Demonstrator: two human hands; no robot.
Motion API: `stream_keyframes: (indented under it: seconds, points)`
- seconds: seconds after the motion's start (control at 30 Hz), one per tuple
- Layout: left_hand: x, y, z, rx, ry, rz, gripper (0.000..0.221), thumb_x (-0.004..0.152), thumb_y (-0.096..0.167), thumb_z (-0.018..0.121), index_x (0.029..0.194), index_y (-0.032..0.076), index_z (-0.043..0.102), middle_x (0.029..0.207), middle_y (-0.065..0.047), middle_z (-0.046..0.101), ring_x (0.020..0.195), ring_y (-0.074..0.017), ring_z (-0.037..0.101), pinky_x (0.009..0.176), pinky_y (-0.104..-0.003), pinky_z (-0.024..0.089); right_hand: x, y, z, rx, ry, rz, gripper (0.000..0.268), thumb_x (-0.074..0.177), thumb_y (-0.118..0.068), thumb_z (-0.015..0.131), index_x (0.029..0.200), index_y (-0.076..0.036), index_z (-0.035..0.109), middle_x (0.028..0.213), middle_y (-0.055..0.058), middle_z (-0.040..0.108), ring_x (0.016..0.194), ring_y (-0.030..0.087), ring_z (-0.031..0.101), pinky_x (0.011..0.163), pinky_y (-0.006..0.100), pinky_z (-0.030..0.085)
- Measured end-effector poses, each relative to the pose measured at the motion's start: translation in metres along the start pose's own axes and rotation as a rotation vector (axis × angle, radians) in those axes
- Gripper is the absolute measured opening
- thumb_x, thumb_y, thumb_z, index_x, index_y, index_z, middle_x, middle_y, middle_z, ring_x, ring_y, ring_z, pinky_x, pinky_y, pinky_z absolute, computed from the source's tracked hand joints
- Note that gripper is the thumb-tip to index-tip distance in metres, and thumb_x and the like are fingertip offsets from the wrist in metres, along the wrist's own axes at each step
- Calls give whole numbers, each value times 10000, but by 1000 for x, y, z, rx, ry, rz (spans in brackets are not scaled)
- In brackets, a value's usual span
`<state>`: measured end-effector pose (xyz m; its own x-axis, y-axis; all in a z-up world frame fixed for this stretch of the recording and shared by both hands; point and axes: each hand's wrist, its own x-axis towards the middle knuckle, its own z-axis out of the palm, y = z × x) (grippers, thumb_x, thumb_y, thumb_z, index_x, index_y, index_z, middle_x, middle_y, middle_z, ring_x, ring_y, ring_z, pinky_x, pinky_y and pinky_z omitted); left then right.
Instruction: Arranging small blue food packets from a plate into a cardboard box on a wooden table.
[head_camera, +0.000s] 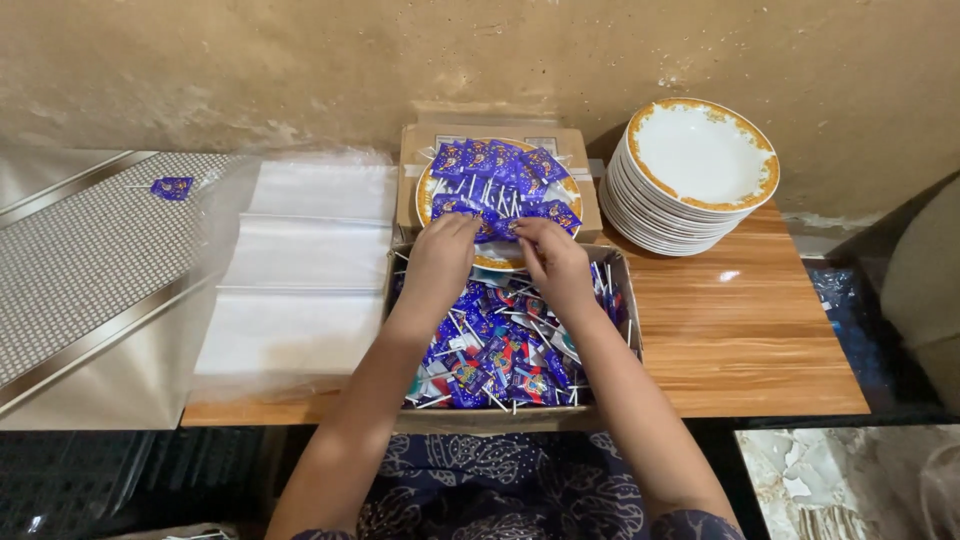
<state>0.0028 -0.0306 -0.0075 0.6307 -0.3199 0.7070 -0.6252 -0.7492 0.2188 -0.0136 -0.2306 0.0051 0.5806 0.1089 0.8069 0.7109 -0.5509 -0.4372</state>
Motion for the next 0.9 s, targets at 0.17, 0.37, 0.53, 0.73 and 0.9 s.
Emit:
stream_keyframes:
  seconds: [0.17, 0.37, 0.53, 0.73, 0.9]
  points:
    - [4, 19, -25, -31, 7, -31, 258, 967, 32, 600, 1193, 67, 719, 1112, -104, 720, 1172, -289, 636, 978, -422, 496, -1, 1, 5, -92, -39, -65, 110, 909, -14, 733, 988, -87, 756, 1040, 69, 770, 991, 264, 746, 847, 374, 604]
    - [-29, 41, -45, -158, 118, -69, 253, 987, 60, 568, 1187, 139, 701, 1104, -19, 686, 1150, -252, 601, 942, -398, 480, -4, 12, 10, -157, -73, -73, 88, 895, -64, 768, 957, -126, 760, 1011, 31, 784, 951, 236, 756, 830, 354, 609]
    - [-62, 53, -56, -217, 119, -123, 276, 975, 46, 555, 1168, 173, 706, 1052, 10, 665, 1103, -236, 598, 906, -380, 474, 1, 12, 11, -240, -66, -151, 83, 892, -132, 788, 924, -199, 750, 994, -40, 776, 911, 189, 709, 813, 323, 551]
    - [-73, 46, -60, -231, 29, -152, 269, 986, 61, 553, 1184, 172, 698, 1015, 7, 654, 1038, -223, 616, 878, -370, 490, 6, 10, 6, -210, -161, -98, 52, 886, -137, 779, 916, -164, 747, 1008, -21, 766, 929, 238, 599, 837, 363, 474]
    - [-86, 36, -47, -289, 23, -202, 249, 968, 27, 565, 1137, 142, 707, 971, -26, 662, 971, -251, 637, 878, -384, 511, 5, 12, 0, -407, -380, -23, 319, 1046, -483, 545, 1163, -259, 740, 1245, -83, 725, 1126, 228, 521, 931, 394, 353]
